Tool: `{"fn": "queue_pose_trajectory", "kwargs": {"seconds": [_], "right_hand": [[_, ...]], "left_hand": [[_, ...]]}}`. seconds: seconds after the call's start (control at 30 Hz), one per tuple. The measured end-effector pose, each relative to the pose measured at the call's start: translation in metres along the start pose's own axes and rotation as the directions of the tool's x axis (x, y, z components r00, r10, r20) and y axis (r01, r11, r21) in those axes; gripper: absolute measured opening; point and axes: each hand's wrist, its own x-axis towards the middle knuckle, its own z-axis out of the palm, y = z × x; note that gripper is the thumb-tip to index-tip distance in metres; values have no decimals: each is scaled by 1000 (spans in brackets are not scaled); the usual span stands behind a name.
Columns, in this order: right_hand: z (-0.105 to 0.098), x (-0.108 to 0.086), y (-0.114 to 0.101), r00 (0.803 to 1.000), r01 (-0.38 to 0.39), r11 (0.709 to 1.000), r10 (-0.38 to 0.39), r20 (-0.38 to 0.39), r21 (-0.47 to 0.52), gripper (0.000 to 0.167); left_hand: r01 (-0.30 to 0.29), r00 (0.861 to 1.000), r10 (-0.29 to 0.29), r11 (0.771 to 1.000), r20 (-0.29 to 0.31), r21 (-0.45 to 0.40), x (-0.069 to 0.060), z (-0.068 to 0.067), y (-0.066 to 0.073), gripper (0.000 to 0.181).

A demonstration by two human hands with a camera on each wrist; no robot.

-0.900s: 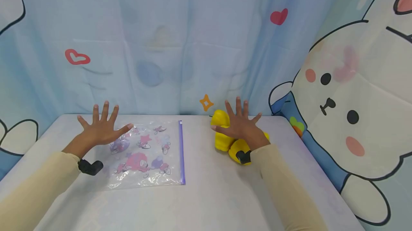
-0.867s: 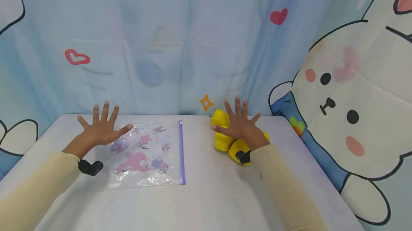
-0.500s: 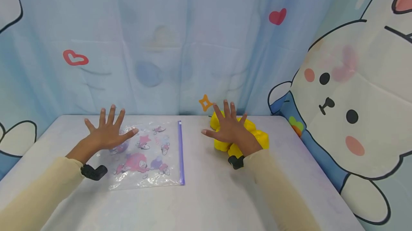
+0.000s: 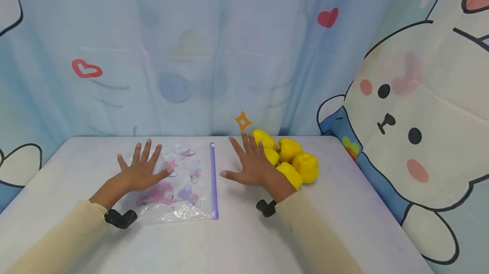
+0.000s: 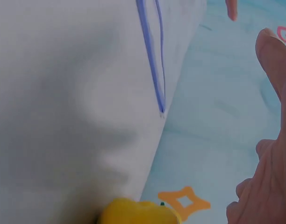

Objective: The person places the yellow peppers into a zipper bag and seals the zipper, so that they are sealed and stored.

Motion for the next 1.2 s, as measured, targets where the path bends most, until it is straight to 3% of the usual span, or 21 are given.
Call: {"fn": "queue_pose_trajectory", "kwargs": {"seconds": [0.37,0.67,1.0,1.2], "right_hand": [[29,-5,-15,991,36,996,-46,123,86,103],[39,-7,-24,958,-20,998,4,286,53,99],[48,-8,-22,949,2,993,-39,314,120,80],[51,-8,-22,948,20,985,-73,310,171,66]], "left_hand": [[-35,998,36,999,47,-39,2,23,10,99],[-98,993,103,991,63,-87,-2,38,18,95],[-98,984,108,992,140,-78,-3,48,25,93],[-90,984,101,992,144,-85,-2,52,26,93]]}}
